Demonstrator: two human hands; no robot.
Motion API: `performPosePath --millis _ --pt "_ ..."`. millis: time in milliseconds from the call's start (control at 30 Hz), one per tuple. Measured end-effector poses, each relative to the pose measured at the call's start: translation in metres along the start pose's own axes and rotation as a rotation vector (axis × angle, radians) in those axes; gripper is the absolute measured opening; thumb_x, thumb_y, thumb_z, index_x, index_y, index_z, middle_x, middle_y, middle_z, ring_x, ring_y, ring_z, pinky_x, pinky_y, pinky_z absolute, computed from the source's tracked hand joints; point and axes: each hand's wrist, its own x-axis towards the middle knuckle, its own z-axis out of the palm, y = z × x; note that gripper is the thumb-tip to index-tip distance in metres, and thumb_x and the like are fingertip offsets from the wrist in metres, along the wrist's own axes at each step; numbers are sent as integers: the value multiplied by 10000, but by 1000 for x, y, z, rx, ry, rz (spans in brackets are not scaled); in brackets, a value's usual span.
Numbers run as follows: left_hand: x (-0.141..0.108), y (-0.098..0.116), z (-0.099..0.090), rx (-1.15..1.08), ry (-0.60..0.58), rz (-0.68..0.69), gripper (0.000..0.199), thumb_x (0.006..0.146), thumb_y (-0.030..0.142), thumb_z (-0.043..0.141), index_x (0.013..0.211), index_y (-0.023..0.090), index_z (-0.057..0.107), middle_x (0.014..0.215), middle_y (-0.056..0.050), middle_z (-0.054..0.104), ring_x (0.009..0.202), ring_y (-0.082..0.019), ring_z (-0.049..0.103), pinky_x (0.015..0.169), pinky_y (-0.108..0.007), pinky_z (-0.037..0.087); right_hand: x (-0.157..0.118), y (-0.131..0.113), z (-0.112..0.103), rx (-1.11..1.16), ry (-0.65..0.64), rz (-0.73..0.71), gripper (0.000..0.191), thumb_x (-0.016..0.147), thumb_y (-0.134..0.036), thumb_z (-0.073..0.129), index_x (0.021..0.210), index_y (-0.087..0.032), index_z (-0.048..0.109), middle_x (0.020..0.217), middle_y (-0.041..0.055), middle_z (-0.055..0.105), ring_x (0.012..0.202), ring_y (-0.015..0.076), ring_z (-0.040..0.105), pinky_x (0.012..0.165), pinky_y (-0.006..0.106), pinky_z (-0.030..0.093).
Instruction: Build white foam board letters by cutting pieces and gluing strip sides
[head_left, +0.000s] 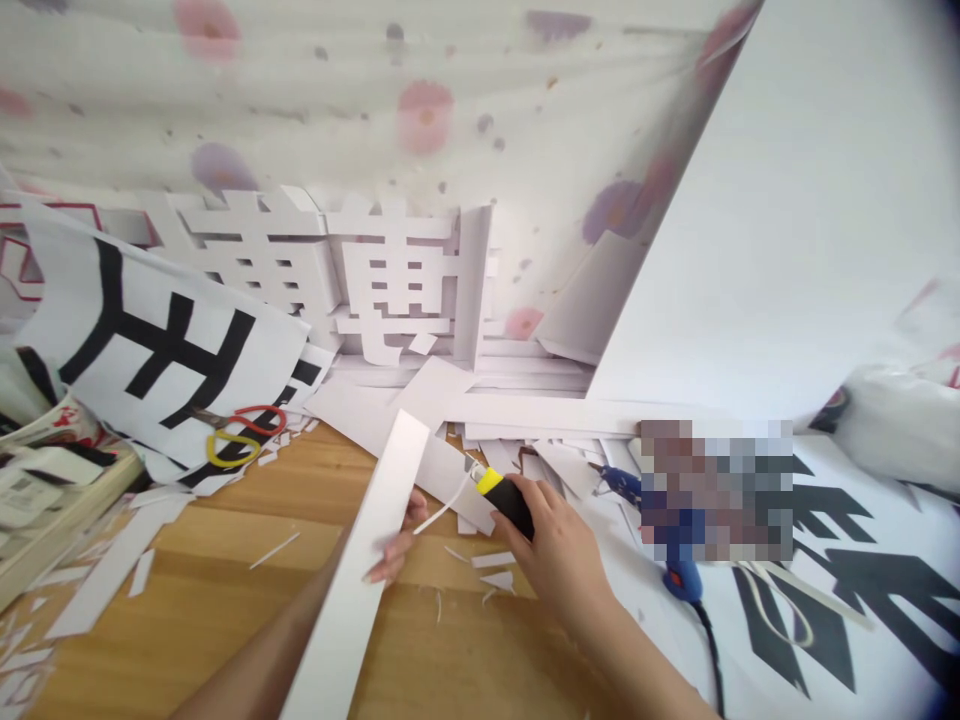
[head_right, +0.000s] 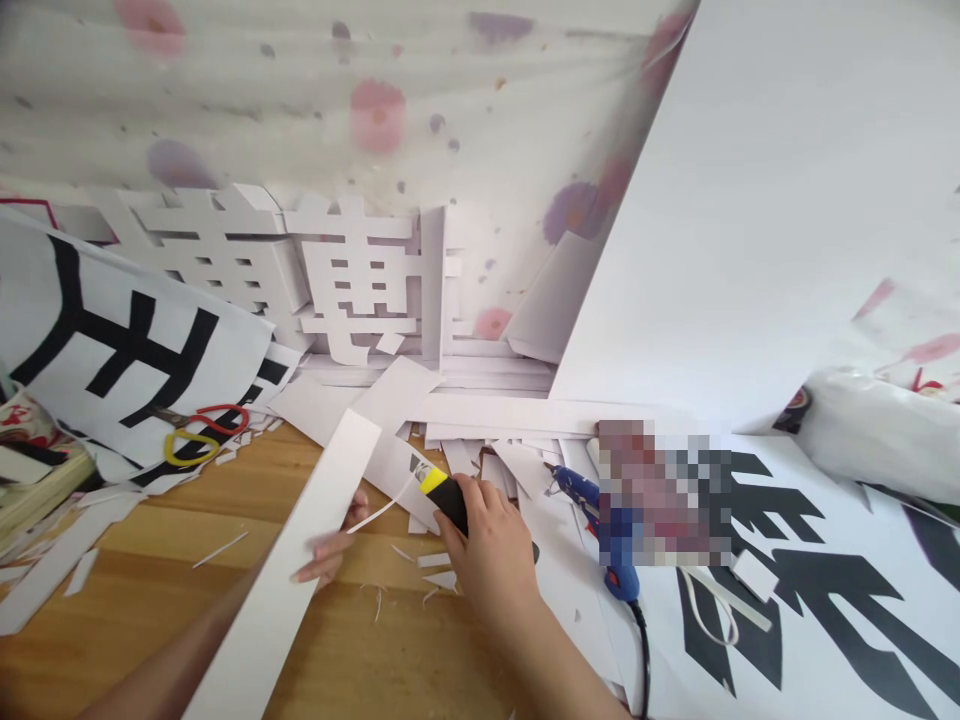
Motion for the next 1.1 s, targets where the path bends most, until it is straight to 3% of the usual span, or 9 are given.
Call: performPosePath --millis 100,200,333,433,533,633,767,933,1100 --pt "-2 15 3 104 -109 -133 389 693 497 504 947 235 640 901 -71 670 418 -163 555 246 -234 258 0 1 3 -33 14 -17 294 835 -309 513 1103 -191 524 915 74 639 779 237 622 645 328 450" --pt "-6 11 14 215 -132 -150 475 643 512 551 1034 251 626 1086 -68 630 486 -157 596 280 -202 283 0 2 7 -64 23 -29 299 839 -310 509 1111 -187 521 920 79 644 779 239 621 639 325 442" --pt "-9 -7 26 298 -106 -106 462 731 481 468 1078 204 598 738 -26 655 359 -104 521 323 -157 266 1 3 11 -72 39 -65 302 842 -311 501 1114 -180 513 910 77 644 768 238 615 637 326 432" --pt "-5 -17 31 233 -61 -117 326 662 469 585 865 217 622 548 2 587 254 -97 407 258 -169 216 2 2 7 -43 59 -50 289 849 -328 486 1096 -180 508 907 77 641 744 231 612 622 317 422" --pt "-2 -25 39 199 29 -106 207 734 418 524 725 215 559 402 38 463 212 -83 305 263 -169 185 -1 -6 -2 17 0 -87 234 836 -341 503 1017 -195 529 871 61 643 725 216 608 614 296 401" --pt "-3 -34 54 203 208 -33 226 762 405 507 683 194 516 349 53 372 235 -67 259 295 -172 175 -9 -21 -11 51 -181 -189 151 771 -291 581 896 -211 558 808 29 644 719 204 597 606 276 373" --pt "-7 -41 75 203 329 99 276 744 446 561 669 189 493 363 68 335 289 -45 224 315 -185 135 -22 -40 -16 54 -352 -284 205 723 -247 637 919 -232 580 823 13 656 738 195 596 607 263 351" --pt "-8 -42 84 228 379 162 313 740 427 588 614 179 445 357 85 306 306 -25 252 334 -164 153 -26 -43 -17 17 -366 -291 322 761 -234 601 1076 -282 557 834 4 657 733 194 602 613 273 347" --pt "-13 -41 89 299 362 137 365 725 530 571 672 189 454 319 97 332 230 -24 182 267 -180 48 -21 -40 -19 -20 -378 -228 251 748 -245 599 998 -265 588 837 13 663 726 199 604 595 270 342"
